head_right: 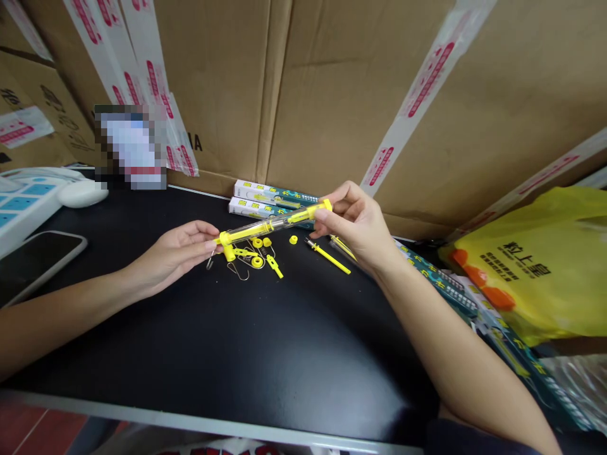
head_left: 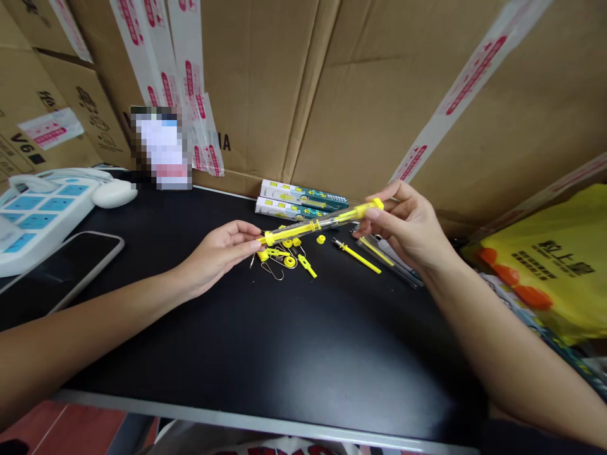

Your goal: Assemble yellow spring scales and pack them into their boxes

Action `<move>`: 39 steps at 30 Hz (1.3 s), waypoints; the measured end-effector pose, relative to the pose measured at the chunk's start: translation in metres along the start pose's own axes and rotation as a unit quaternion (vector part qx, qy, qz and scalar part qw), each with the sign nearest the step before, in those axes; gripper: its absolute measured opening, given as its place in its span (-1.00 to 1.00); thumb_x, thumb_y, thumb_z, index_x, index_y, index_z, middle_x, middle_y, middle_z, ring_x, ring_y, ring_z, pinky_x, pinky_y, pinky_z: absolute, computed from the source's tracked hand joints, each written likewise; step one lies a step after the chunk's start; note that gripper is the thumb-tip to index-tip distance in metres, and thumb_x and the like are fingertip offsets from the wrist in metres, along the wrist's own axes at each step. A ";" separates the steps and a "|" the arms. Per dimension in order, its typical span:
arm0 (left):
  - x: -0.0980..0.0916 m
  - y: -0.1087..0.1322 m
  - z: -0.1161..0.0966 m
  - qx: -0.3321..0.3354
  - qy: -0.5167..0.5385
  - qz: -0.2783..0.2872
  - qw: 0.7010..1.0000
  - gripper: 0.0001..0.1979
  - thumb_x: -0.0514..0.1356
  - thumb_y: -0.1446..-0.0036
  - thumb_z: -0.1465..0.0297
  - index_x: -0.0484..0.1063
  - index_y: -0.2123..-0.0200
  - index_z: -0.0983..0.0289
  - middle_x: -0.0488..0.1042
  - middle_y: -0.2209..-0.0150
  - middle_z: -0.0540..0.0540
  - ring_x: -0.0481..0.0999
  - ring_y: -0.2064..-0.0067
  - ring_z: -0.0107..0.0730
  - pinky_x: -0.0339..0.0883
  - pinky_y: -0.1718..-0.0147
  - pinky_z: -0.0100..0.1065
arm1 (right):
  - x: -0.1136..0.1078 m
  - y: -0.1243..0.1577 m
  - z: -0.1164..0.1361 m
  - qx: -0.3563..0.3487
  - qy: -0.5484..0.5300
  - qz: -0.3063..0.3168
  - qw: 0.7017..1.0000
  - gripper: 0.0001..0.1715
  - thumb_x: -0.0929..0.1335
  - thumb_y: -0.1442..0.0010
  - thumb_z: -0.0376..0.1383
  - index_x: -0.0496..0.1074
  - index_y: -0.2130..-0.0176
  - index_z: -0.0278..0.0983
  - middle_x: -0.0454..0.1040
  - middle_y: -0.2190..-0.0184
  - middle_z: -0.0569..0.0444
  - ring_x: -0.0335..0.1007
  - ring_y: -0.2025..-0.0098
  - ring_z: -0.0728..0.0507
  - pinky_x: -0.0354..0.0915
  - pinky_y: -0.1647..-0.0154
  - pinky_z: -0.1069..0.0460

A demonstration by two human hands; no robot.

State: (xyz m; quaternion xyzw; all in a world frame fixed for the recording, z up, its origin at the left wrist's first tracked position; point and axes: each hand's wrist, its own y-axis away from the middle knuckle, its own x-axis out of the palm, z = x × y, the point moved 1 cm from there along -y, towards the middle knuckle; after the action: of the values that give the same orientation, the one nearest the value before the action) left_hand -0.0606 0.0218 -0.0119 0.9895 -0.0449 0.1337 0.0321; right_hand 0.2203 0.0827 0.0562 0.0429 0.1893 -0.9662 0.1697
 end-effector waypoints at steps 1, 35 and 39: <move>-0.001 0.000 0.000 0.002 -0.006 -0.005 1.000 -0.75 0.38 0.05 0.46 0.44 0.26 0.28 0.52 0.26 0.02 0.55 0.19 -0.44 0.39 0.09 -0.39 | -0.001 0.000 0.001 -0.001 -0.002 0.007 1.000 -0.68 0.53 0.01 -0.24 0.34 0.37 -0.24 0.50 0.49 0.17 0.43 0.53 0.02 0.51 0.42 0.06; 0.001 0.002 -0.001 -0.019 0.048 0.117 0.992 -0.82 0.35 -0.04 0.43 0.39 0.34 0.31 0.59 0.37 0.01 0.57 0.28 -0.53 0.42 0.14 -0.43 | -0.008 -0.004 -0.004 0.046 -0.063 0.002 0.997 -0.68 0.54 0.05 -0.25 0.36 0.40 -0.25 0.48 0.51 0.16 0.41 0.53 0.01 0.52 0.49 0.04; 0.001 0.001 0.001 -0.030 0.019 0.131 0.991 -0.75 0.37 0.00 0.32 0.36 0.40 0.30 0.57 0.46 -0.02 0.57 0.31 -0.51 0.42 0.16 -0.41 | -0.007 -0.003 -0.004 0.072 -0.069 0.019 0.995 -0.66 0.55 0.05 -0.23 0.35 0.39 -0.24 0.47 0.51 0.16 0.40 0.53 0.01 0.51 0.49 0.05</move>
State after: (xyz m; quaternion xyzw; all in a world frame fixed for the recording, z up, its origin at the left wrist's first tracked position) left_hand -0.0596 0.0205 -0.0121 0.9711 -0.1771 0.1538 0.0446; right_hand 0.2258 0.0888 0.0548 -0.0077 0.1067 -0.9744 0.1975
